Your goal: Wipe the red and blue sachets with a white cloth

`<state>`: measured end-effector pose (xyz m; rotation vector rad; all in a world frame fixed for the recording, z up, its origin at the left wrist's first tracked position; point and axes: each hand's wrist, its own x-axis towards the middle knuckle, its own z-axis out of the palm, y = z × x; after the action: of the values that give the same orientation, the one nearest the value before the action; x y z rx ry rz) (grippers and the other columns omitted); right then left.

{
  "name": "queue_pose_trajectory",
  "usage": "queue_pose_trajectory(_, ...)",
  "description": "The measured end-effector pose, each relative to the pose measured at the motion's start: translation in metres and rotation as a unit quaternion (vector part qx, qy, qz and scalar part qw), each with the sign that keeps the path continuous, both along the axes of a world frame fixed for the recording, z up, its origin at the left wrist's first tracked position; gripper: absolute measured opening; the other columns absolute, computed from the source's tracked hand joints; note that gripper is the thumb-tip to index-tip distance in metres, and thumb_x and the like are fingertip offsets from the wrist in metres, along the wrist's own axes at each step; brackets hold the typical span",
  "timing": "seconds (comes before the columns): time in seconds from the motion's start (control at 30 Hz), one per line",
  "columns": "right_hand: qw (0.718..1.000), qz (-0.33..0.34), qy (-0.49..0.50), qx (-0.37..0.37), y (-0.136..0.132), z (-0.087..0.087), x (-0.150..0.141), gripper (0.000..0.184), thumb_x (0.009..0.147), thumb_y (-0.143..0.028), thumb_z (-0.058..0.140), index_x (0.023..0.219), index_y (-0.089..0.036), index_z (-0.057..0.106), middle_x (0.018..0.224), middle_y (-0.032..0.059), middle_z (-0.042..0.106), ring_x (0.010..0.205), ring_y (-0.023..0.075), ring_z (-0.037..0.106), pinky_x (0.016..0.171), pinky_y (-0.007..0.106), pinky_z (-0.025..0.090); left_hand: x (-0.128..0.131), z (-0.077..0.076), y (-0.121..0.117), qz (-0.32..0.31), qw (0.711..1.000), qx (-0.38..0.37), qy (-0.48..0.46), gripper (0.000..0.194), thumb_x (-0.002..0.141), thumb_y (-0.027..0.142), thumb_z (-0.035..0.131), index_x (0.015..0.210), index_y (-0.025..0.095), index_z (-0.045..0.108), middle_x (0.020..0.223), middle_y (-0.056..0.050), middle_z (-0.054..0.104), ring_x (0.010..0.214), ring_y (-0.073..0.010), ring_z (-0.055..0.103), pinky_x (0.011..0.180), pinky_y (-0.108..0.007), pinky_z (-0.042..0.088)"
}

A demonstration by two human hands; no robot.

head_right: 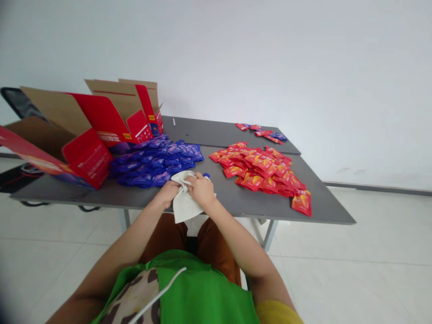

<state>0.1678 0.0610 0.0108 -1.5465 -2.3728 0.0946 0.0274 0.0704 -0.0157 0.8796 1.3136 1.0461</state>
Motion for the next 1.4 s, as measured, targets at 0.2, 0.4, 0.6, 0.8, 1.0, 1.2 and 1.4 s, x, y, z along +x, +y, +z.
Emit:
queue_pose_trajectory(0.2,0.988,-0.146,-0.039,-0.021,0.025,0.018,0.023,0.031,0.097,-0.025,0.039,0.112,-0.025,0.066,0.111,0.0098,0.053,0.094,0.0194,0.057,0.079,0.027,0.044,0.004,0.002,-0.003,0.018,0.998,-0.033,0.040,0.013,0.074,0.018,0.057,0.062,0.018,0.050,0.045,0.001,0.050,0.049,-0.0159,0.060,0.054,-0.028,0.053)
queue_pose_trajectory(0.4,0.996,-0.008,0.087,0.028,0.005,0.026,0.034,0.034,0.096,-0.045,0.046,0.125,-0.034,0.060,0.109,0.0042,0.051,0.093,0.0140,0.055,0.087,0.024,0.041,-0.002,0.011,-0.007,-0.019,0.999,-0.041,0.021,0.010,0.077,0.027,0.057,0.076,0.017,0.057,0.059,-0.003,0.061,0.059,-0.0190,0.065,0.061,-0.033,0.056)
queue_pose_trajectory(0.6,0.995,0.079,0.065,-0.004,-0.017,0.005,0.006,0.043,0.089,-0.052,0.057,0.128,-0.035,0.055,0.119,0.0047,0.042,0.099,0.0150,0.053,0.085,0.024,0.043,-0.010,0.007,-0.006,-0.087,0.995,0.013,-0.052,0.036,0.070,0.045,0.065,0.091,0.017,0.065,0.072,-0.005,0.068,0.067,-0.0206,0.066,0.058,-0.028,0.052)
queue_pose_trajectory(0.8,0.994,-0.074,0.026,-0.069,0.015,0.001,0.015,0.037,0.092,-0.055,0.049,0.116,-0.030,0.062,0.106,0.0057,0.054,0.089,0.0171,0.059,0.078,0.025,0.044,-0.009,0.000,-0.005,-0.020,0.997,-0.039,0.057,0.010,0.070,0.024,0.061,0.064,0.016,0.056,0.049,0.000,0.054,0.052,-0.0166,0.060,0.052,-0.026,0.049)
queue_pose_trajectory(1.0,0.989,-0.141,-0.011,-0.051,0.034,0.024,0.033,0.032,0.090,-0.047,0.057,0.114,-0.027,0.066,0.111,0.0082,0.057,0.094,0.0189,0.059,0.079,0.025,0.043,-0.007,0.013,-0.014,-0.035,0.998,-0.059,0.010,0.010,0.078,0.017,0.049,0.069,0.015,0.053,0.053,-0.002,0.056,0.050,-0.0170,0.062,0.059,-0.034,0.056)
queue_pose_trajectory(1.2,0.998,0.037,0.046,-0.029,0.002,0.020,0.017,0.037,0.092,-0.053,0.050,0.119,-0.031,0.065,0.101,0.0049,0.057,0.088,0.0147,0.058,0.078,0.021,0.041,-0.017,0.012,-0.018,-0.055,0.997,-0.037,-0.041,0.014,0.068,0.023,0.066,0.076,0.012,0.062,0.063,-0.006,0.066,0.059,-0.0191,0.066,0.057,-0.029,0.054)
queue_pose_trajectory(1.4,0.996,-0.084,-0.019,-0.022,0.005,0.000,0.002,0.034,0.094,-0.052,0.045,0.118,-0.036,0.063,0.109,0.0060,0.054,0.093,0.0182,0.056,0.074,0.024,0.044,-0.021,0.015,-0.021,-0.097,0.994,-0.041,-0.029,0.025,0.060,0.029,0.077,0.071,0.009,0.066,0.061,-0.007,0.066,0.054,-0.0162,0.063,0.053,-0.026,0.052)
